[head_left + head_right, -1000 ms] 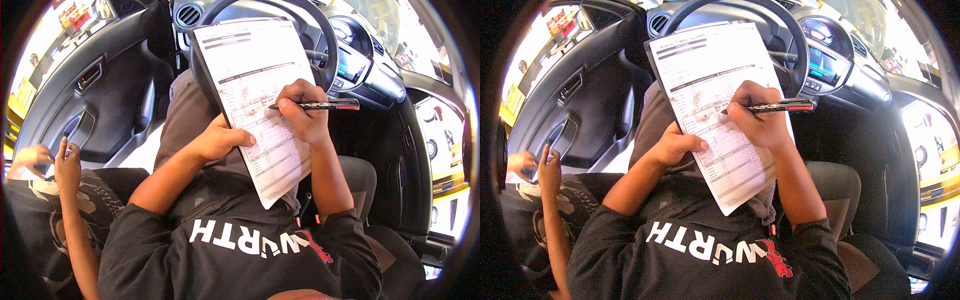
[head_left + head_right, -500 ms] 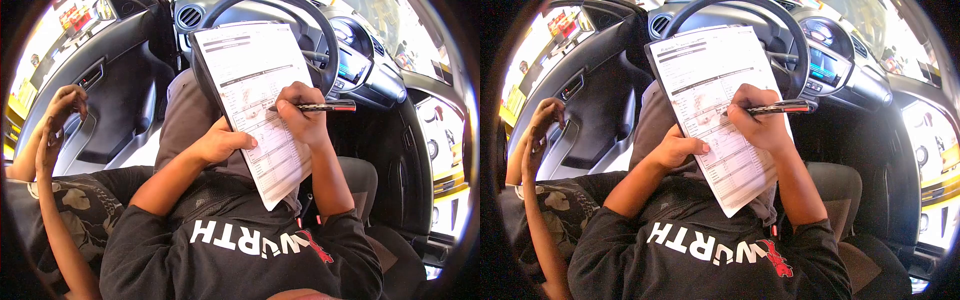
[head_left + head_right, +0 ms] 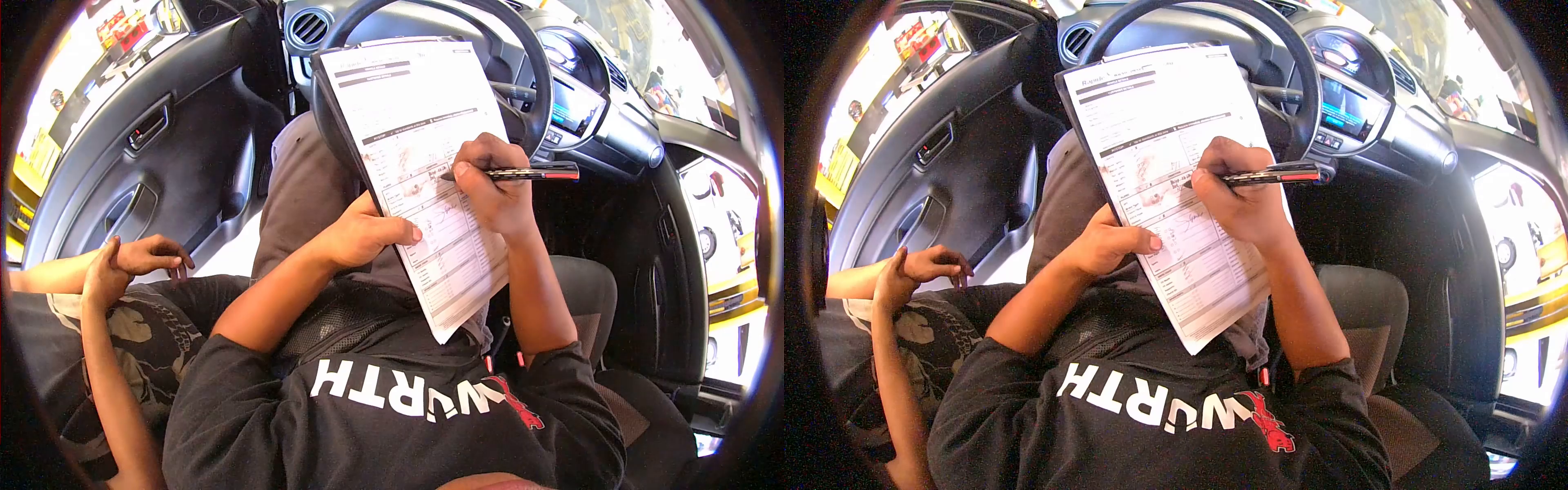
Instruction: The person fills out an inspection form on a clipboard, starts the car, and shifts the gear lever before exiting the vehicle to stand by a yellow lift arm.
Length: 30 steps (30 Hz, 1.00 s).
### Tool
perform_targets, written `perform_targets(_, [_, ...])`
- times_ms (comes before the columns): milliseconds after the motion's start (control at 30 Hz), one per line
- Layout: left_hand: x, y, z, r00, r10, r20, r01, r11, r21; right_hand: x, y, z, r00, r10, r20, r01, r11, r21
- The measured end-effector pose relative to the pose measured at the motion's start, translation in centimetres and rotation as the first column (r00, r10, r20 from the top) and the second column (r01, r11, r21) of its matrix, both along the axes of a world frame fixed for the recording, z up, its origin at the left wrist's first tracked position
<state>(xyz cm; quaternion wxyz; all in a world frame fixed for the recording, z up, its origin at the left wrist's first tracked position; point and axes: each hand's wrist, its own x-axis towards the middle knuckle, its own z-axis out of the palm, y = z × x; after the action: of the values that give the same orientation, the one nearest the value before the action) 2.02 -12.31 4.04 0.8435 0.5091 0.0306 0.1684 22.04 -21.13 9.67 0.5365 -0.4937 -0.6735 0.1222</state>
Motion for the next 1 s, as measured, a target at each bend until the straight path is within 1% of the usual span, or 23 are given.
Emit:
perform_targets(100, [0.0, 0.1, -0.3, 1.000, 0.006, -0.001, -0.006, 1.000, 0.008, 0.1, -0.1, 0.1, 1.000, 0.027, 0.011, -0.027, 1.000, -0.016])
perform_targets(200, [-0.2, 0.1, 0.2, 1.000, -0.008, -0.019, 0.009, 1.000, 0.029, -0.2, -0.3, 0.3, 1.000, -0.005, -0.014, 0.004, 0.996, -0.085])
perform_targets(300, [-0.1, 0.1, 0.4, 1.000, -0.003, -0.004, 0.003, 1.000, 0.007, 0.3, 0.0, 0.1, 0.996, 0.030, -0.079, -0.036, 0.996, -0.079])
perform_targets(400, [-0.1, 0.1, 0.5, 0.999, 0.004, -0.036, -0.003, 0.999, 0.039, -0.2, 0.0, 0.0, 0.998, 0.001, -0.070, -0.006, 0.997, -0.071])
perform_targets(500, [0.0, 0.1, 0.0, 0.996, 0.034, -0.079, -0.032, 0.999, 0.027, 0.3, -0.2, 0.0, 0.973, 0.033, -0.228, -0.050, 0.996, -0.072])
perform_targets(533, [0.0, 0.1, 0.0, 0.997, 0.034, -0.067, -0.033, 0.999, 0.020, 0.5, -0.4, 0.2, 0.975, 0.023, -0.223, -0.039, 0.997, -0.069])
perform_targets(633, [0.0, 0.0, 0.1, 0.999, 0.029, -0.044, -0.029, 1.000, -0.002, 0.2, -1.0, 1.0, 0.993, 0.067, -0.102, -0.066, 0.998, 0.010])
perform_targets(767, [-0.1, -0.1, 0.2, 1.000, 0.015, -0.026, -0.015, 1.000, -0.017, -0.8, -1.4, 1.4, 0.997, 0.077, 0.018, -0.077, 0.997, 0.004])
perform_targets(800, [-0.1, 0.0, 0.1, 1.000, 0.005, -0.012, -0.005, 1.000, -0.015, -0.7, -1.4, 1.0, 0.998, 0.060, 0.009, -0.059, 0.998, -0.034])
perform_targets(900, [0.0, 0.1, -0.1, 1.000, 0.011, 0.000, -0.011, 1.000, -0.006, -0.9, -1.0, 0.6, 0.996, 0.066, -0.052, -0.066, 0.998, 0.008])
perform_targets(933, [0.0, 0.2, -0.1, 1.000, 0.001, 0.004, -0.001, 1.000, -0.004, -0.7, -1.0, 0.3, 0.995, 0.075, -0.070, -0.077, 0.997, -0.018])
perform_targets(1000, [-0.1, 0.2, -0.1, 1.000, -0.015, 0.008, 0.015, 1.000, 0.001, -0.8, -0.9, 0.2, 0.996, 0.064, -0.067, -0.064, 0.998, 0.001])
